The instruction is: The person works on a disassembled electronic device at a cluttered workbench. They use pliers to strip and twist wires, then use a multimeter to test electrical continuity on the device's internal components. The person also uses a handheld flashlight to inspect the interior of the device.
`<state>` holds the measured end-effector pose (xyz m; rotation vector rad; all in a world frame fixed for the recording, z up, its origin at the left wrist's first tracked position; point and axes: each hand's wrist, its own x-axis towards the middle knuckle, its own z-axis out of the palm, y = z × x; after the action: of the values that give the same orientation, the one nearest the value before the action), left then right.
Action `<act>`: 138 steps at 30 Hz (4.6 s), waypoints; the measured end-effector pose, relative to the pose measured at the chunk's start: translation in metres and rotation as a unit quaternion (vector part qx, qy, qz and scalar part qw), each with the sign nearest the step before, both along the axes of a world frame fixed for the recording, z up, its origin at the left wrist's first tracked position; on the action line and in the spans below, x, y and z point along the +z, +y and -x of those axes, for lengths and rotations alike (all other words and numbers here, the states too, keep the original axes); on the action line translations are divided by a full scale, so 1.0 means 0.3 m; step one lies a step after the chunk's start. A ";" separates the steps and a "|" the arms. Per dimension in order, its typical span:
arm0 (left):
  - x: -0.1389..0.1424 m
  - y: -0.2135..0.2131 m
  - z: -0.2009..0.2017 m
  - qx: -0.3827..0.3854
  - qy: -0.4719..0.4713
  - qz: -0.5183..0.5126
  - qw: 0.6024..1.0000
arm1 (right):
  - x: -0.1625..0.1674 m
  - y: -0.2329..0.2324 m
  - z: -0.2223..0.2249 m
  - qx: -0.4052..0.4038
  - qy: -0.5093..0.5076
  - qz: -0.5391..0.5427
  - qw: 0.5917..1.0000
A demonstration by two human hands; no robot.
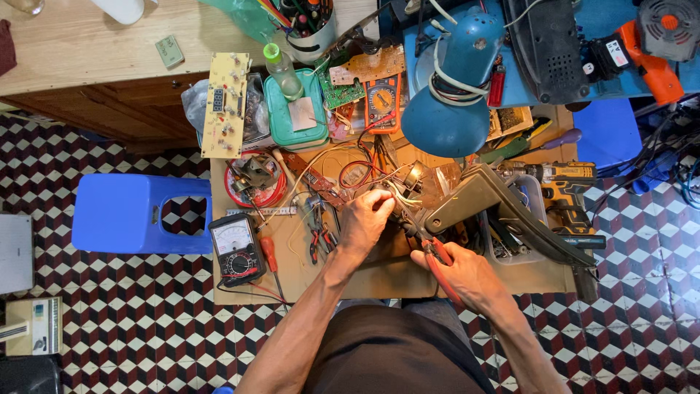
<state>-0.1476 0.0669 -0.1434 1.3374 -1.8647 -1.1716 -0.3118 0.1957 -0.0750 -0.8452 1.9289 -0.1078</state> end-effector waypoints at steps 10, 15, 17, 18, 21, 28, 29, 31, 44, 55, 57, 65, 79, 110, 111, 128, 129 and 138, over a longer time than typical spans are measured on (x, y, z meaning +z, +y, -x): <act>-0.015 -0.007 -0.045 -0.022 -0.018 0.073 0.997 | -0.098 -0.072 -0.017 0.002 -0.007 0.029 1.000; -0.021 -0.024 -0.060 -0.031 0.003 0.014 0.999 | -0.197 -0.067 0.033 -0.188 -0.307 0.027 0.933; -0.024 -0.035 -0.058 -0.042 0.010 -0.013 0.999 | -0.208 -0.057 0.060 -0.225 -0.382 0.027 0.896; -0.026 -0.039 -0.056 -0.048 0.013 -0.027 0.998 | -0.207 -0.051 0.073 -0.244 -0.418 0.026 0.874; -0.036 -0.042 -0.051 -0.048 0.030 -0.035 0.998 | -0.196 -0.041 0.095 -0.235 -0.474 0.051 0.847; -0.073 -0.035 -0.035 -0.069 0.018 -0.067 0.995 | -0.176 -0.059 0.070 -0.111 -0.313 0.043 0.942; -0.077 -0.032 -0.032 -0.071 0.003 -0.059 0.996 | -0.181 -0.068 0.055 -0.041 -0.180 0.022 0.983; -0.081 -0.023 -0.024 -0.074 -0.022 -0.040 0.996 | -0.182 -0.066 0.040 0.030 -0.029 0.042 0.998; -0.080 0.019 -0.018 -0.081 0.035 -0.114 0.990 | -0.296 0.021 0.109 -0.229 -0.358 0.032 0.905; -0.146 0.143 -0.167 0.012 0.096 -0.174 0.980 | -0.146 0.134 0.093 0.085 -0.093 0.053 0.991; -0.195 0.203 -0.281 0.100 0.136 -0.223 0.960 | -0.132 0.210 0.092 0.118 -0.083 -0.040 0.989; -0.320 0.210 -0.427 0.179 -0.170 -0.125 0.961 | -0.442 0.274 -0.022 0.179 -0.028 0.066 0.981; -0.004 0.063 -0.025 -0.259 -0.099 0.241 0.930 | -0.604 0.275 -0.188 0.236 0.041 0.285 0.928; -0.291 -0.290 0.053 -0.168 0.158 -0.230 0.945 | -0.676 0.191 0.083 0.172 0.142 0.304 0.926; -0.303 -0.305 0.053 -0.169 0.170 -0.237 0.942 | -0.647 0.199 0.079 0.135 0.117 0.303 0.936; -0.225 -0.233 0.145 -0.026 0.170 -0.175 0.969 | -0.153 -0.086 0.341 -0.255 -0.353 0.137 0.890; -0.222 -0.215 0.150 -0.025 0.176 -0.166 0.970 | -0.159 -0.110 0.326 -0.281 -0.395 0.157 0.861; -0.179 -0.165 0.214 -0.048 0.184 -0.174 0.966 | -0.265 -0.269 0.220 -0.384 -0.507 0.242 0.733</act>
<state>-0.2119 0.0175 -0.1971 1.1114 -1.5154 -1.7286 -0.3778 0.1151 -0.1544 -0.1054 1.0298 -1.3356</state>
